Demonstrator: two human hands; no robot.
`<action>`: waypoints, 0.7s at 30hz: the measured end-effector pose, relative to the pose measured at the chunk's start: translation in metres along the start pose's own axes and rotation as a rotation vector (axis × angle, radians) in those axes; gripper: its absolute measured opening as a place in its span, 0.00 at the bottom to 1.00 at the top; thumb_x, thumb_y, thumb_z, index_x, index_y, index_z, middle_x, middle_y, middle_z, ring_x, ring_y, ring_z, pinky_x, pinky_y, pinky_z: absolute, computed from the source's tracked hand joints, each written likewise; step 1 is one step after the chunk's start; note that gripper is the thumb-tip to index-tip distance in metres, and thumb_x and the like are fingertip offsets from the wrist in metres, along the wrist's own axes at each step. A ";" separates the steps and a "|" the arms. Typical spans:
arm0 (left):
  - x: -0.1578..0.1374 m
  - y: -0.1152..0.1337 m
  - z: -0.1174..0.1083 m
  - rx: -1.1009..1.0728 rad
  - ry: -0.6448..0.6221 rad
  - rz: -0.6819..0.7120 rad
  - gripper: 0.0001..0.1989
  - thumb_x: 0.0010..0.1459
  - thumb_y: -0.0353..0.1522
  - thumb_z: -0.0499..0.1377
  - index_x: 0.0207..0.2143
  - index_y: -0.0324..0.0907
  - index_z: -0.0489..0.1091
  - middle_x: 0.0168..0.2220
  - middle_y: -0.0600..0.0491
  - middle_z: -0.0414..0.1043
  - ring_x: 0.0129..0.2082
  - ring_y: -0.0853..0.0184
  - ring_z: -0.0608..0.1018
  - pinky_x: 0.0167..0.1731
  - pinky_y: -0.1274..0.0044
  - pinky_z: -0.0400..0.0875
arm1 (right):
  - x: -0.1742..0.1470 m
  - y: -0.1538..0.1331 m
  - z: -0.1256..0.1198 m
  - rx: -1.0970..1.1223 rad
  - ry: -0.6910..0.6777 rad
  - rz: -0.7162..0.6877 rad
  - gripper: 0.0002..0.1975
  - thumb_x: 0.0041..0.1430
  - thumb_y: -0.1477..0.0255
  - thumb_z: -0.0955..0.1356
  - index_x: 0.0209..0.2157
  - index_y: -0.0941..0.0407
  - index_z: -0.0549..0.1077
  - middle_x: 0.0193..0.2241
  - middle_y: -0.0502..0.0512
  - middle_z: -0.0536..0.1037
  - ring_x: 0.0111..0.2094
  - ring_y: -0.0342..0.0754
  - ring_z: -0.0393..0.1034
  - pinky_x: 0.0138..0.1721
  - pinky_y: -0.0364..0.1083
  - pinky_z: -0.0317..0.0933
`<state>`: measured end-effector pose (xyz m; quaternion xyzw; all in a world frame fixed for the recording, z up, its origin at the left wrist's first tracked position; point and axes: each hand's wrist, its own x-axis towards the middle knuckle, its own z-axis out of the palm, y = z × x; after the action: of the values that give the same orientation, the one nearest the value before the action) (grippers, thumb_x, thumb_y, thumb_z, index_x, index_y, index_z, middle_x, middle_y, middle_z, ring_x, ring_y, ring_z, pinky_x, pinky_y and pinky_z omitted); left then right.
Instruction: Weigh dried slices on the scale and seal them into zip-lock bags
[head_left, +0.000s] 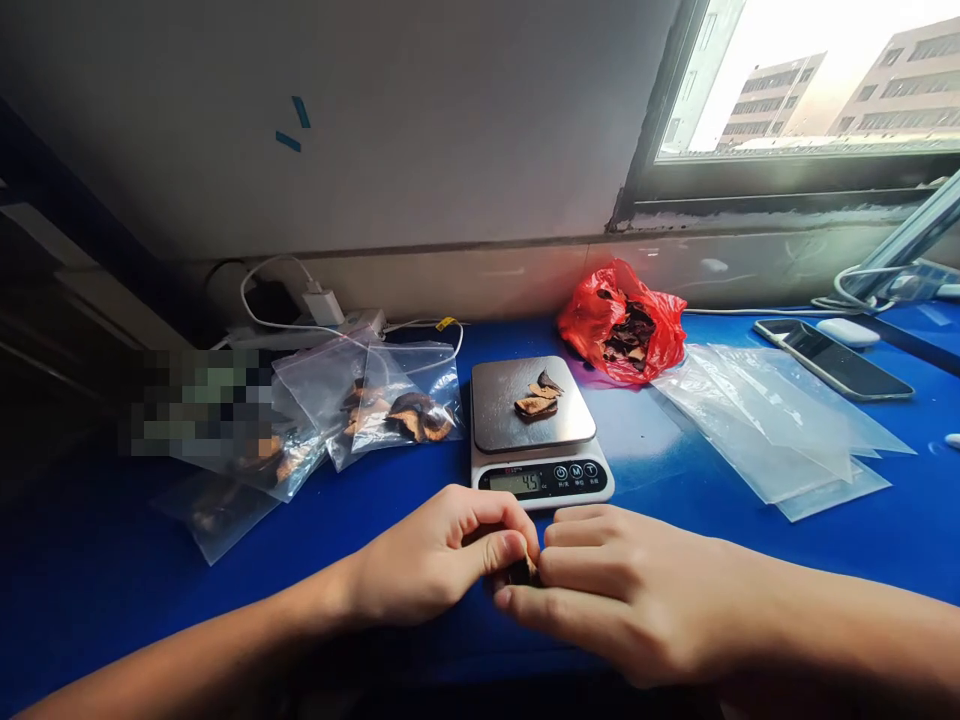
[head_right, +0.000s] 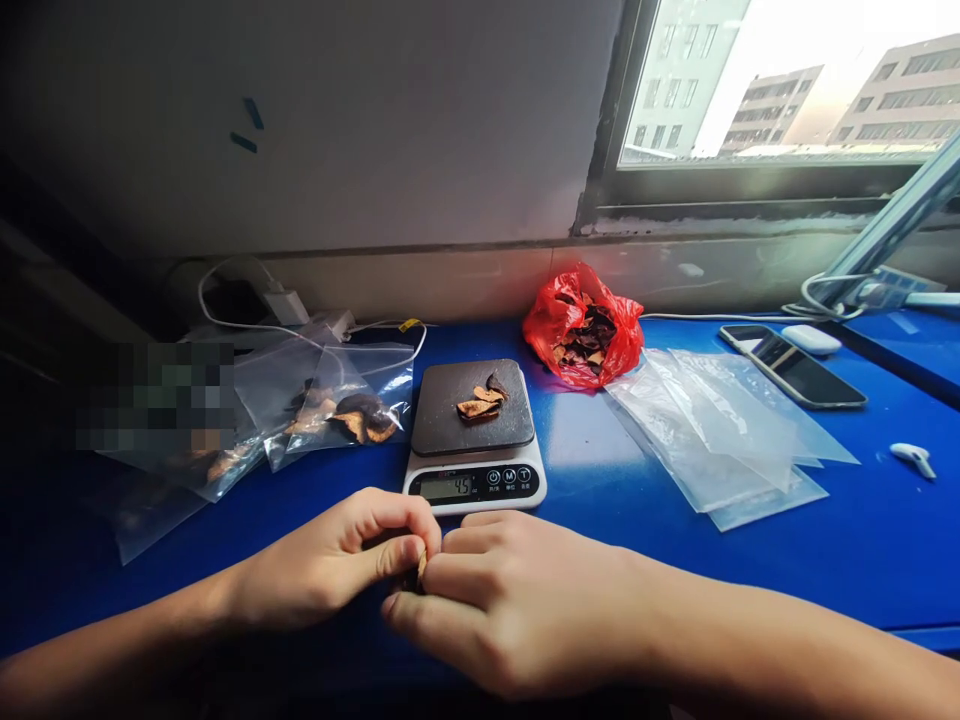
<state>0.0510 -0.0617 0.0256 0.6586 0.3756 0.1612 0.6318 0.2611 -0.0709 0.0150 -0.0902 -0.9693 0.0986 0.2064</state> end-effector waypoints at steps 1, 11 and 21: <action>-0.001 0.001 0.000 0.007 -0.010 0.008 0.18 0.60 0.46 0.58 0.29 0.40 0.70 0.27 0.56 0.68 0.28 0.70 0.68 0.32 0.79 0.63 | 0.001 -0.001 -0.001 -0.007 0.011 -0.012 0.16 0.71 0.77 0.55 0.46 0.63 0.72 0.27 0.50 0.70 0.27 0.43 0.59 0.33 0.44 0.55; 0.000 -0.002 -0.004 0.042 -0.090 0.031 0.13 0.64 0.38 0.55 0.31 0.39 0.71 0.28 0.55 0.71 0.28 0.71 0.71 0.29 0.81 0.65 | 0.006 -0.001 -0.006 0.043 0.009 -0.034 0.18 0.70 0.78 0.54 0.41 0.65 0.74 0.22 0.50 0.69 0.23 0.43 0.56 0.29 0.44 0.57; 0.000 -0.006 -0.001 -0.163 -0.030 -0.052 0.17 0.60 0.45 0.59 0.30 0.40 0.71 0.27 0.55 0.71 0.27 0.70 0.72 0.30 0.80 0.67 | 0.007 -0.003 -0.011 0.046 0.016 0.027 0.18 0.70 0.77 0.56 0.37 0.63 0.76 0.24 0.53 0.71 0.25 0.43 0.63 0.27 0.44 0.60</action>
<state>0.0482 -0.0612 0.0200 0.5975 0.3687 0.1646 0.6928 0.2595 -0.0705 0.0282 -0.0992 -0.9637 0.1230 0.2150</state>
